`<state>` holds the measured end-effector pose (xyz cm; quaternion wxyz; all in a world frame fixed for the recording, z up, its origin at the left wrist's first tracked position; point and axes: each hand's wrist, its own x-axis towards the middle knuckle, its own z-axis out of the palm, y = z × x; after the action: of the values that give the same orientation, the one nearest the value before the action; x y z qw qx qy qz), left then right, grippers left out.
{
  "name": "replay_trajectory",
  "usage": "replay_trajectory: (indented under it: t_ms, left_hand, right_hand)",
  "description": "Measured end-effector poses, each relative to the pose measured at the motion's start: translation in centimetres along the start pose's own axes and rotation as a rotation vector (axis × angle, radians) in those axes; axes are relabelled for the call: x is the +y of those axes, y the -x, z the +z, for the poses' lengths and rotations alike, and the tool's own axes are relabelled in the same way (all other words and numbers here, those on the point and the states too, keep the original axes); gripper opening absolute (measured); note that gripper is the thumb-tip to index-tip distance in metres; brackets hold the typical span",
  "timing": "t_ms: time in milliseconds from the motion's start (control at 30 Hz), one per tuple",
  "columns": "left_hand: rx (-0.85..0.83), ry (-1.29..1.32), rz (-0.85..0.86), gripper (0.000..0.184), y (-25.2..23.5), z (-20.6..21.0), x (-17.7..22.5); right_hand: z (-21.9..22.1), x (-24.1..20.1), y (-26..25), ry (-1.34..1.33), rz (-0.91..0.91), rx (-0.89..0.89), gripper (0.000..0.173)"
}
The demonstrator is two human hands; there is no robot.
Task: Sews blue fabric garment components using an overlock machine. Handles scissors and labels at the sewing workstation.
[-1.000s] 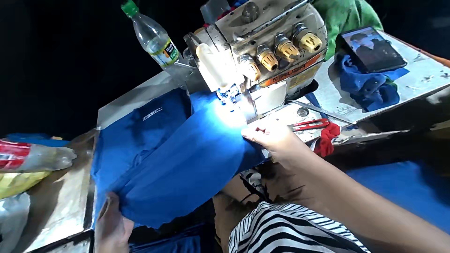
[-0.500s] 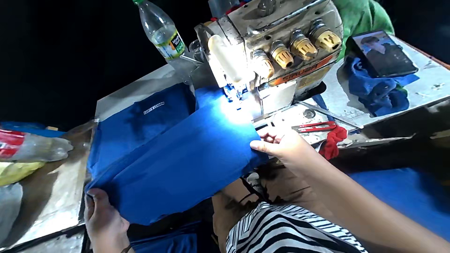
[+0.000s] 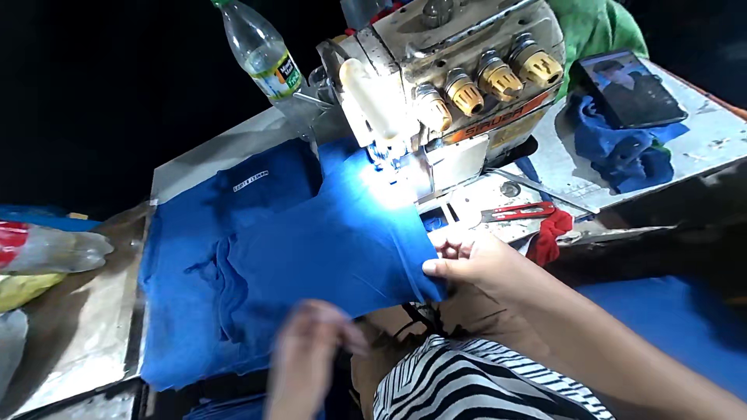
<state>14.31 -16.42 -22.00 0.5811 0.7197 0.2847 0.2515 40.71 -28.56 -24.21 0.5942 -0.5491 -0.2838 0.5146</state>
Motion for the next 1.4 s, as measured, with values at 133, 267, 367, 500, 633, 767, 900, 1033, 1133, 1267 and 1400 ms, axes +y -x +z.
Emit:
replay_trajectory:
  t_ms: [133,267,367,500,633,767,900,1033,1133,1267,1400]
  left_hand:
    - [-0.168,0.873,-0.400,0.068,-0.4,9.5,-4.6]
    - [0.297,1.200,-0.312,0.045,-2.4,10.8,-3.2]
    - [0.514,1.026,-0.250,0.021,-3.0,10.8,-3.0]
    - [0.640,0.760,-0.117,0.034,-3.1,10.9,-2.9]
    - [0.662,0.696,-0.020,0.039,-3.0,11.1,-2.9]
    - [0.678,0.584,0.012,0.043,-2.8,10.8,-3.4]
    - [0.687,0.471,0.048,0.044,-2.8,10.5,-3.8]
    - [0.658,0.422,0.102,0.039,-3.2,10.2,-3.9]
    - [0.646,0.407,0.130,0.039,-3.7,9.8,-4.0]
    - [0.629,0.388,0.150,0.037,-4.7,9.4,-3.6]
    - [0.626,0.329,0.124,0.042,-6.0,8.9,-3.2]
  right_hand:
    - [-0.4,0.6,1.2,-0.106,0.071,-0.017,0.013]
    - [-0.4,0.3,1.8,0.063,0.052,0.050,0.013]
    - [-0.3,0.3,2.1,0.228,0.046,0.068,0.015]
    - [0.2,-0.2,2.7,0.281,0.029,0.115,0.019]
    - [0.3,0.0,2.8,0.283,0.035,0.107,0.012]
    - [0.2,0.3,3.1,0.318,0.032,0.093,0.007]
    - [0.2,0.5,3.0,0.284,-0.009,0.088,0.006]
    - [0.3,0.4,2.7,0.280,-0.045,0.081,0.007]
    - [0.4,0.3,2.3,0.278,-0.050,0.081,0.008]
    - [0.5,-0.1,1.6,0.261,-0.076,0.095,0.014]
    - [0.7,-0.6,0.6,0.207,-0.104,0.128,0.019]
